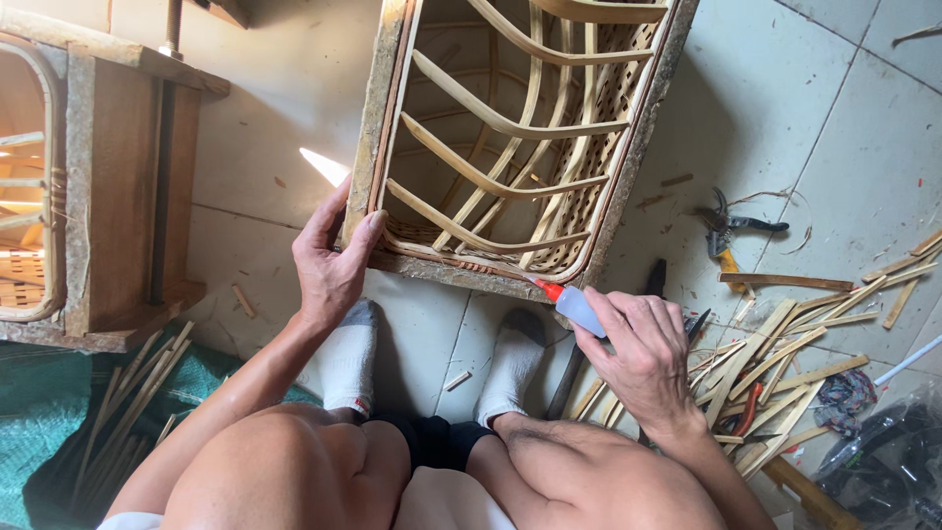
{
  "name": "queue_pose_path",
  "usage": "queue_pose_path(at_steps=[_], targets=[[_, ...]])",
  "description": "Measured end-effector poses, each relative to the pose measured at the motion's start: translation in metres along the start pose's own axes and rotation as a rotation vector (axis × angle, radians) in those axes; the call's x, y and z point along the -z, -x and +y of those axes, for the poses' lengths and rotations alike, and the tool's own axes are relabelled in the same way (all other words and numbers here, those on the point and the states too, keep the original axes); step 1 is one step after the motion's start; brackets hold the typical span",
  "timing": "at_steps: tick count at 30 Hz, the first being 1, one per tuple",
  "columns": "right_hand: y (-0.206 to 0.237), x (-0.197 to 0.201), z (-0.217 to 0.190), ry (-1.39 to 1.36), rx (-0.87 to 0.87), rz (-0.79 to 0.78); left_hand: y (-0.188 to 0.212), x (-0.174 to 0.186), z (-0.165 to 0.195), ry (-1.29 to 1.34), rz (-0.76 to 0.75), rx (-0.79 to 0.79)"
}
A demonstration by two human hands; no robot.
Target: The person sits on the floor assembling a bamboo basket frame. They apply glue from a squeeze bottle along the rim and ribs, tap and press bamboo strips into place with a hammer, reposition the frame, and use pliers to trim and secure strip ends.
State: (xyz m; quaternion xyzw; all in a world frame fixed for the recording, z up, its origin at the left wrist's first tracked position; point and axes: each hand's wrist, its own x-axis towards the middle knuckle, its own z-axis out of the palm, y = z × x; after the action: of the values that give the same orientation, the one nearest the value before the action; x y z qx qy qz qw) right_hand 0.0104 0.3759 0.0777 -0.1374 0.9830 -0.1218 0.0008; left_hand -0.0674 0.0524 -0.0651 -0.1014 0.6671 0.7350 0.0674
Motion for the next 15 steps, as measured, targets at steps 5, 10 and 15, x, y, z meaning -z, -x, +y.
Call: queue_pose_path(at_steps=[5, 10, 15], targets=[[-0.006, 0.001, -0.006, 0.027, 0.038, -0.003, -0.002, 0.002, 0.002, -0.045, -0.001, -0.038], [-0.008, 0.002, -0.011, 0.025, 0.063, -0.013, -0.003, 0.004, 0.004, -0.082, 0.018, -0.032], [-0.014, 0.006, -0.015, 0.038, 0.055, -0.038, -0.004, 0.005, 0.006, -0.121, 0.015, -0.056]])
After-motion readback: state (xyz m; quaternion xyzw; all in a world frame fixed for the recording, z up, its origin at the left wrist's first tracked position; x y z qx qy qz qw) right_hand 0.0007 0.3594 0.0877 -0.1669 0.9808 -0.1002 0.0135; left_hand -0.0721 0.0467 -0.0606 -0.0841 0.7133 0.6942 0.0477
